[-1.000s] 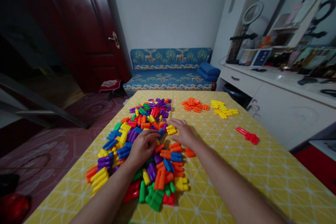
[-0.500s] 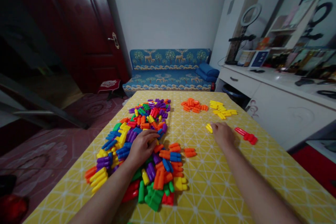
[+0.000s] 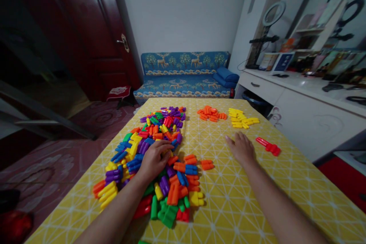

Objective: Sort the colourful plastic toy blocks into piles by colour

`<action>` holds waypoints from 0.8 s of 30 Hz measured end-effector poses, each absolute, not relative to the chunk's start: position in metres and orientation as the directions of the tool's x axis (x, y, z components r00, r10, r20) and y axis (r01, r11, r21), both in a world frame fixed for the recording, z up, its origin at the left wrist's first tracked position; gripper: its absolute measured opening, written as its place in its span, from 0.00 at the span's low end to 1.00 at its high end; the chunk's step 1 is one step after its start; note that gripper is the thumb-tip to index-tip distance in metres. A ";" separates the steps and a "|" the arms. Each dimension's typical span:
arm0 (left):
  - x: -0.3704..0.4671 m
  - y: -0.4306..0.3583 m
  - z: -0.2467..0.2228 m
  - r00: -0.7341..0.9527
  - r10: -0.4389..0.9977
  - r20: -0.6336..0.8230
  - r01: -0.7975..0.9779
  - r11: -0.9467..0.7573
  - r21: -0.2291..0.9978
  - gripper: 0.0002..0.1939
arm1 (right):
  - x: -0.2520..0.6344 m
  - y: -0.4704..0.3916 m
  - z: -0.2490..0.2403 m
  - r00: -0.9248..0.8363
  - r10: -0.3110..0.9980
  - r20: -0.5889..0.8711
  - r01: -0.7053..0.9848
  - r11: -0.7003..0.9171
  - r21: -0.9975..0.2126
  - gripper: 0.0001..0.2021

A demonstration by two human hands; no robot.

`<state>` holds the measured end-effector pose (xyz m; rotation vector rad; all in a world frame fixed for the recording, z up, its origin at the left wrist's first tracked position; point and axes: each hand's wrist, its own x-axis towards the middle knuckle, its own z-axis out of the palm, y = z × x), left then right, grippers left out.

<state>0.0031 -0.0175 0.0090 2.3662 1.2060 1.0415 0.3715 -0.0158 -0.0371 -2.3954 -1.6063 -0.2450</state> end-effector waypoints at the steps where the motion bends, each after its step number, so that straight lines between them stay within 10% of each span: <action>1: 0.003 -0.017 0.009 0.388 0.791 0.473 0.584 -0.608 0.538 0.15 | 0.372 -0.014 -0.039 0.384 0.893 0.234 0.924 -0.373 -0.091 0.35; 11: 0.002 -0.016 0.006 0.391 0.784 0.482 0.582 -0.616 0.531 0.14 | 0.353 -0.015 -0.031 0.462 0.881 0.100 0.885 -0.450 -0.122 0.39; 18: 0.003 -0.016 0.007 0.337 0.789 0.514 0.506 -0.612 0.608 0.15 | 0.248 -0.043 -0.017 0.151 0.984 0.099 0.579 -0.006 -0.816 0.32; 24: 0.002 -0.016 0.015 0.158 0.860 0.485 0.330 -0.509 0.795 0.11 | 0.193 -0.066 -0.004 -0.083 0.984 0.157 0.074 0.163 -0.984 0.28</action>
